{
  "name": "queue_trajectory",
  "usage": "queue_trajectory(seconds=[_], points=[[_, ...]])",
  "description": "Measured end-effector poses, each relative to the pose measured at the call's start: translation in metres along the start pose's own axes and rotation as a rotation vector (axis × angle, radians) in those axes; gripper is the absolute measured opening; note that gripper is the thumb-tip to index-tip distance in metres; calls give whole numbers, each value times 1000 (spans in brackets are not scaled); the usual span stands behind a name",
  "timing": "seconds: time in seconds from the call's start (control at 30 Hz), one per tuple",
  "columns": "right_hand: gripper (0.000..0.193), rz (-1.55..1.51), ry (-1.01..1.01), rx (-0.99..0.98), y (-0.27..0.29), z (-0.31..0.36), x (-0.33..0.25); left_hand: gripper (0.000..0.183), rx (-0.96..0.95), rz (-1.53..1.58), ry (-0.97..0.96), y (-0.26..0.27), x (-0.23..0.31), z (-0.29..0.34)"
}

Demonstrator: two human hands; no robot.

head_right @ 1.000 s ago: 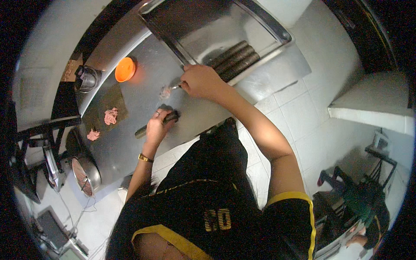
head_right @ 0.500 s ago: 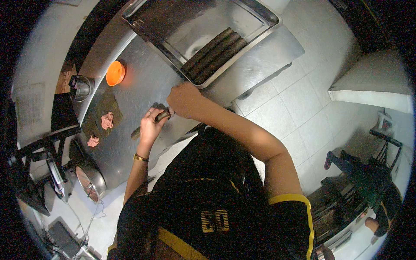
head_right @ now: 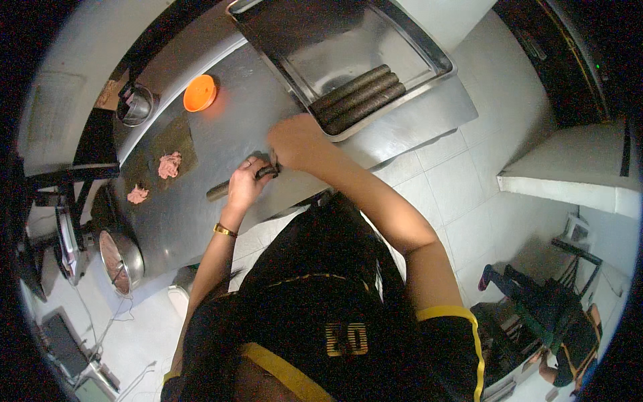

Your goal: The person spreads a pink paste onto a sheet of nori using a spoon, then rolls the nori into a cylinder and places it on a tray. The process is repeated for multiple sheets.

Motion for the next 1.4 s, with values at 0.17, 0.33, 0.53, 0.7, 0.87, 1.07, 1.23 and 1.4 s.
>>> queue_trajectory(seconds=[0.17,0.33,0.53,0.7,0.87,1.07,1.23,1.4], points=[[19,129,-131,-163,4,-5,1,28,-38,0,70,-2,-2,3],[25,217,-185,-249,-23,-9,5,29,-13,-8,24,-7,-3,2],[21,318,-208,-438,-7,-29,-5,24,11,15,63,-9,-2,10],[15,159,-130,-366,20,-96,-65,34,107,10,60,-26,-7,19],[30,256,439,-605,-45,-168,-119,51,126,4,179,-11,-35,42],[29,426,873,-901,-165,-198,-172,48,275,-7,186,-16,-56,54],[15,633,1147,-974,-212,-190,-190,45,356,-65,172,-18,-58,57],[11,682,1091,-1032,-221,-186,-192,43,394,-47,165,-19,-59,59]])
Point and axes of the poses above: each hand's wrist, its own z-axis away from the middle knuckle, its own y-axis out of the back of the hand, x = y × z, the point moved 4 cm from there along -z, towards the middle knuckle, and after that the axes turned 13 degrees about -z, right-handed, at the moved point
